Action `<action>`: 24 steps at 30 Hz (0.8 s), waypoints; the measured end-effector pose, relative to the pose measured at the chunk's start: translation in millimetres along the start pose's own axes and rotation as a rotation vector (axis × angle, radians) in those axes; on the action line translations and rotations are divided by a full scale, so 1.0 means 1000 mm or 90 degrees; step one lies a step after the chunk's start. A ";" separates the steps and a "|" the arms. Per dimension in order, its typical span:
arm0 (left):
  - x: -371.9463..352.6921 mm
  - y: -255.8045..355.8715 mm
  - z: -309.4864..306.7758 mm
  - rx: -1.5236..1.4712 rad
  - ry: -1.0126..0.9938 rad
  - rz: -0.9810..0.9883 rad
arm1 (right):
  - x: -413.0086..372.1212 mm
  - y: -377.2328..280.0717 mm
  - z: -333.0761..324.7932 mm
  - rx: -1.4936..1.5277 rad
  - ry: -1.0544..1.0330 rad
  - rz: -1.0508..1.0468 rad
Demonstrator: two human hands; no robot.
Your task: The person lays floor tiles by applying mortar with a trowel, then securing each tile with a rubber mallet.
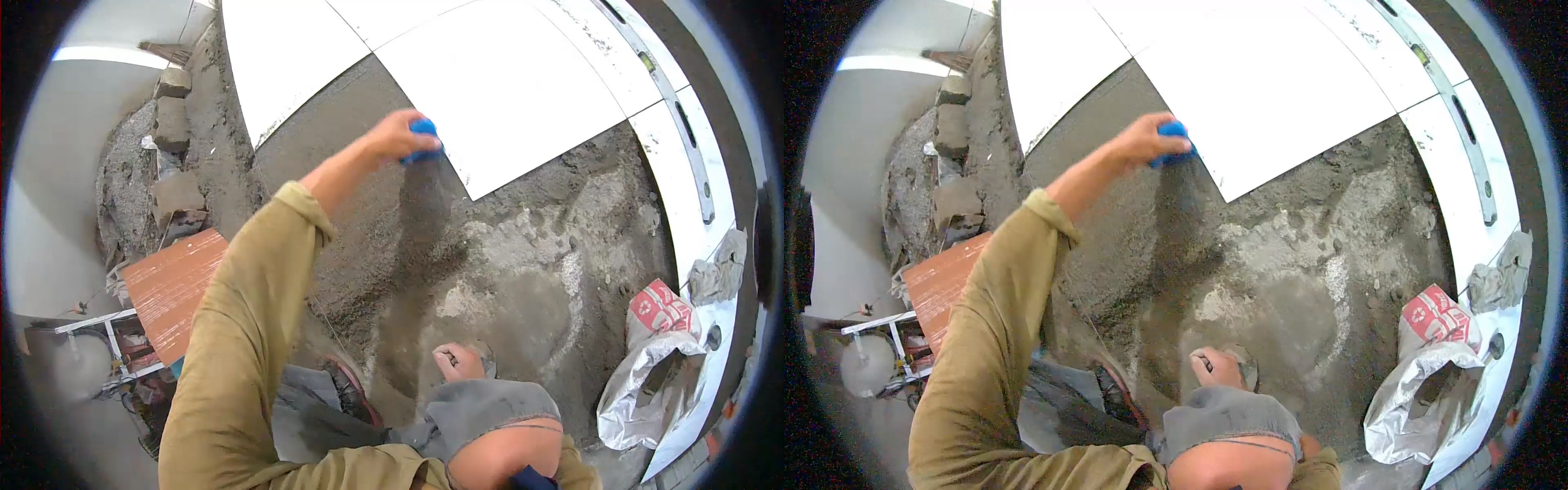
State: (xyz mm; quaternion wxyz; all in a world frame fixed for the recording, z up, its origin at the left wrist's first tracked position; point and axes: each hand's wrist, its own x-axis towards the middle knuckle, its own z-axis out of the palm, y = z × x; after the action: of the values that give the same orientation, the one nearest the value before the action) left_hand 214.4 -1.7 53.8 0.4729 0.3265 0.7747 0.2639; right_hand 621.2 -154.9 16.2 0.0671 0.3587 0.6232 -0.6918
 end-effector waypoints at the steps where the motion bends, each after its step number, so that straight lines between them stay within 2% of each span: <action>1: 0.011 0.004 -0.014 0.020 0.040 -0.020 | 0.001 0.002 0.002 0.006 -0.002 0.001; 3: 0.045 -0.004 -0.044 0.022 0.121 -0.043 | 0.001 0.006 0.005 0.031 0.064 -0.054; 7: 0.097 -0.019 -0.091 0.029 0.301 -0.017 | 0.001 -0.003 -0.002 0.026 0.054 -0.031; 10: 0.126 -0.032 -0.119 0.048 0.443 -0.012 | 0.001 0.000 -0.006 0.014 0.070 -0.073; 12: 0.145 -0.043 -0.139 0.206 0.536 0.007 | 0.003 0.001 -0.010 0.023 0.006 -0.084; 14: 0.140 -0.038 -0.143 0.123 0.519 -0.032 | 0.003 -0.007 -0.012 0.037 0.011 -0.054; 17: 0.116 -0.025 -0.143 0.253 0.413 -0.062 | 0.002 -0.001 -0.010 0.050 0.007 -0.030; 20: 0.114 -0.049 -0.132 0.302 0.350 -0.059 | 0.002 -0.003 -0.009 0.059 -0.003 -0.030; 21: 0.101 -0.041 -0.112 0.277 0.303 -0.108 | 0.003 -0.005 -0.010 0.065 -0.008 -0.027; 22: 0.089 -0.050 -0.091 0.302 0.319 -0.048 | 0.004 -0.003 -0.008 0.065 -0.011 -0.032; 24: 0.061 -0.070 -0.052 0.344 0.253 0.103 | 0.004 0.003 -0.004 0.066 0.001 -0.054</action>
State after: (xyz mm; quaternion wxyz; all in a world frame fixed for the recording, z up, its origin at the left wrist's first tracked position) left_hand 128.6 -6.3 -8.4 0.1871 0.4428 0.8649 0.1445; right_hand 621.2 -150.5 11.1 0.0190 0.3354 0.6012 -0.7250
